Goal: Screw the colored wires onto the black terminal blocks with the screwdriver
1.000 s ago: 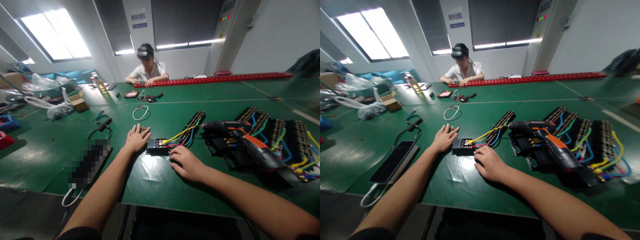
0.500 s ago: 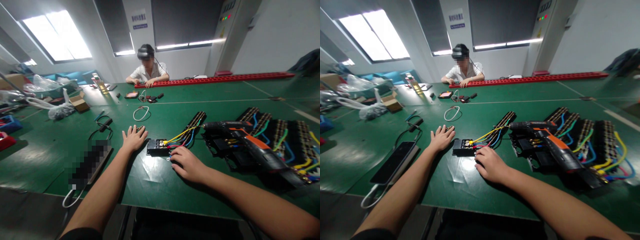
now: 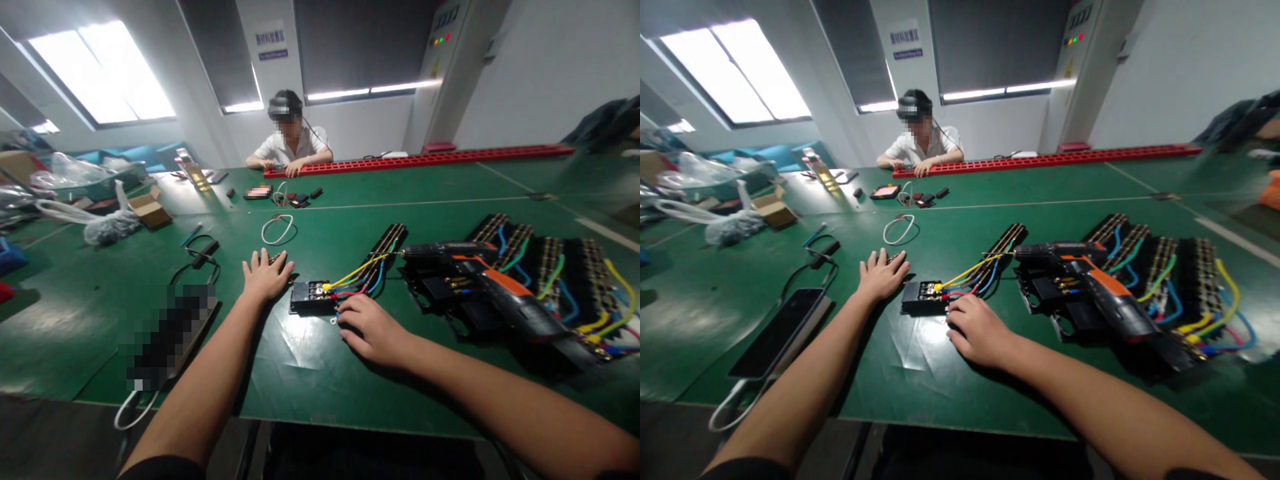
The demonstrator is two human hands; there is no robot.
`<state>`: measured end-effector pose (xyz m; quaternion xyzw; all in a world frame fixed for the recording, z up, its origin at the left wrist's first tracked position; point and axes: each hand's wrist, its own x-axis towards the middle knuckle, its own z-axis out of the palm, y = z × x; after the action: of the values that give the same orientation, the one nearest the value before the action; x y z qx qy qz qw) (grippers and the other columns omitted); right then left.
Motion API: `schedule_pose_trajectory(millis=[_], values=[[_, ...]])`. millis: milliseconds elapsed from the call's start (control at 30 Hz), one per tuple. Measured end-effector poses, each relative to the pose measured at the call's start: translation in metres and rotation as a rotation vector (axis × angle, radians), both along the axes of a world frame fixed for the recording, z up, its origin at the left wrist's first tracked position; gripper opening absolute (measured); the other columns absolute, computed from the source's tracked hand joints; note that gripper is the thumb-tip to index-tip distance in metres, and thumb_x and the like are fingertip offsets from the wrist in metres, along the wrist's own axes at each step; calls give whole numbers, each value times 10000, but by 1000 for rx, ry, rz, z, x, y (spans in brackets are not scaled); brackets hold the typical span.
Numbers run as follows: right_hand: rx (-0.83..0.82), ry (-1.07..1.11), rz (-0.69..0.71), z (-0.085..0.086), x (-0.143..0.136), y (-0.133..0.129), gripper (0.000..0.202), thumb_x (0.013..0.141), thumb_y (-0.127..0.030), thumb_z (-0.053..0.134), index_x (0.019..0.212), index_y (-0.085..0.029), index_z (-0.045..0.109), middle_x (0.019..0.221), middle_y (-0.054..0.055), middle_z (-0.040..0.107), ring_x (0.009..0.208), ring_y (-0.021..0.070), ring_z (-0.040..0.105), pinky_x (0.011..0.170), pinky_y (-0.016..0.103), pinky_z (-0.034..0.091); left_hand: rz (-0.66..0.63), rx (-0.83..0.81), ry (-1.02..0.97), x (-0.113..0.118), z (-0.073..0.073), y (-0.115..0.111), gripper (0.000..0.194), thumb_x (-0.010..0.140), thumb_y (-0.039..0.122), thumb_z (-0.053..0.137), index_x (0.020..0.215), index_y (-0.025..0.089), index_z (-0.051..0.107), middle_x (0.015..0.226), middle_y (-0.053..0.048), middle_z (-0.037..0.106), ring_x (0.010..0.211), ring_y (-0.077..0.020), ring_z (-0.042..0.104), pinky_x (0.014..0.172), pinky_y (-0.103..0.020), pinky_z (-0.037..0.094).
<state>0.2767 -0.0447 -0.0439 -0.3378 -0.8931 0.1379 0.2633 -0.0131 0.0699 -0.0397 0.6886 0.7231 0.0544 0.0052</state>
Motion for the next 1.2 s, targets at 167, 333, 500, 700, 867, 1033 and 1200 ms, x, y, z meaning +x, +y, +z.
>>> schedule_pose_trajectory(millis=[167, 333, 500, 700, 867, 1033, 1200], values=[[-7, -1, -5, 0, 0, 0, 228, 927, -292, 580, 1014, -138, 724, 1143, 114, 651, 1111, 219, 565, 1018, 435, 493, 35, 30, -13, -3, -2, 1, 760, 968, 724, 214, 1567, 293, 395, 1664, -177, 278, 1544, -444, 193, 1193, -710, 145], [-11, -7, -1, 3, 1, -1, 222, 924, -287, 588, 1023, -142, 724, 1139, 116, 650, 1102, 217, 561, 1006, 428, 497, -13, 59, -29, -6, -3, -2, 745, 979, 694, 246, 1563, 259, 405, 1660, -186, 276, 1537, -457, 189, 1178, -729, 151], [-2, -5, 7, 4, 1, -1, 225, 924, -290, 591, 1025, -138, 724, 1141, 117, 650, 1097, 216, 561, 1000, 423, 500, -169, 289, -109, -9, 4, -13, 564, 948, 545, 500, 1359, 177, 620, 1421, -195, 548, 1363, -376, 442, 1149, -551, 359], [-6, -17, 10, 3, 0, -1, 231, 923, -287, 591, 1032, -133, 725, 1144, 114, 648, 1098, 219, 560, 995, 431, 503, -388, 275, -184, -17, 12, -26, 313, 931, 287, 492, 1102, 188, 734, 1110, -119, 689, 1050, -282, 599, 982, -434, 504], [2, -17, 9, 3, 0, -2, 234, 927, -292, 590, 1038, -136, 724, 1148, 117, 647, 1101, 215, 560, 1000, 426, 501, -522, 169, -181, -18, 12, -25, 335, 941, 296, 505, 1139, 183, 750, 1077, -113, 701, 1028, -265, 631, 961, -409, 524], [6, -16, 1, 4, 0, -3, 228, 930, -291, 591, 1039, -140, 722, 1155, 120, 648, 1107, 214, 560, 1002, 420, 503, -615, 113, -180, -17, 8, -23, 374, 979, 303, 469, 1209, 207, 748, 1049, -107, 699, 969, -243, 642, 910, -383, 534], [12, 0, -9, 4, 0, -3, 218, 930, -284, 593, 1033, -137, 718, 1149, 127, 653, 1111, 211, 562, 1012, 420, 502, -634, 99, -124, -16, 7, -24, 333, 962, 276, 482, 1098, 228, 782, 1023, -97, 700, 961, -242, 638, 897, -372, 530]])
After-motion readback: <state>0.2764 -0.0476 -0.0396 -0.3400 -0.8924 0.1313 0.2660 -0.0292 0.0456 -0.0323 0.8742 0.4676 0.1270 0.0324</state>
